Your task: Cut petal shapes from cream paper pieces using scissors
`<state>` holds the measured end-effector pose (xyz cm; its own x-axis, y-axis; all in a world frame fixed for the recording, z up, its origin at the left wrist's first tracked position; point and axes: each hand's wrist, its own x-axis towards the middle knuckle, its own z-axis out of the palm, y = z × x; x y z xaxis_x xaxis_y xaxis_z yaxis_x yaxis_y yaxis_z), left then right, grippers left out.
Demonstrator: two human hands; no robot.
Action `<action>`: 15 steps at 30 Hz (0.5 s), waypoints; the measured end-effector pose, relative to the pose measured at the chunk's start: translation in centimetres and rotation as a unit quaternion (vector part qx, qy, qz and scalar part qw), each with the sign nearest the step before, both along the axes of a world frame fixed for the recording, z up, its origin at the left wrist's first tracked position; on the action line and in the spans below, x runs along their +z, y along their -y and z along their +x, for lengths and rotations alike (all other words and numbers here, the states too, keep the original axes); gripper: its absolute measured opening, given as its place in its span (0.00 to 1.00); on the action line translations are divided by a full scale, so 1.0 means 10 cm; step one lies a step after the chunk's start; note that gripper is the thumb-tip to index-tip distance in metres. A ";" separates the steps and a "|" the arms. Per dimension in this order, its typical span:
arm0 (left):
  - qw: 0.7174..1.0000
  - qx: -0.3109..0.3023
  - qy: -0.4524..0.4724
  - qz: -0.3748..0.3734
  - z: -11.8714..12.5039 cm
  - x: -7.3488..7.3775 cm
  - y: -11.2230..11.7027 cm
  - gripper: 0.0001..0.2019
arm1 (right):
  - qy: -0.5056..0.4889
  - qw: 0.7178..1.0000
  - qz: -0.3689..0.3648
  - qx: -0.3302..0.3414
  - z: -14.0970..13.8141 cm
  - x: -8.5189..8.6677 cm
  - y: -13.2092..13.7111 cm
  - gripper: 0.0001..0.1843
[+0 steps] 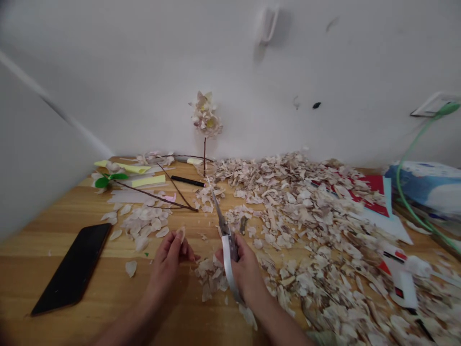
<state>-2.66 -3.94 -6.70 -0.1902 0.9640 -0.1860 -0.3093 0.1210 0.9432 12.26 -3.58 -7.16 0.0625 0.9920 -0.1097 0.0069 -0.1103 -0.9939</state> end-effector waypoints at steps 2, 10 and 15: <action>1.000 -0.007 -0.017 0.005 0.00 -0.01 -0.01 0.17 | 0.006 1.000 -0.002 -0.024 0.04 0.04 -0.03 0.21; 0.977 -0.062 -0.202 0.017 -0.12 -0.11 -0.09 0.11 | 0.173 0.985 -0.005 -0.007 0.80 0.61 -0.05 0.13; 0.898 -0.106 -0.417 0.095 -0.24 -0.17 -0.09 0.13 | 0.493 0.869 0.016 0.028 1.38 0.95 0.04 0.11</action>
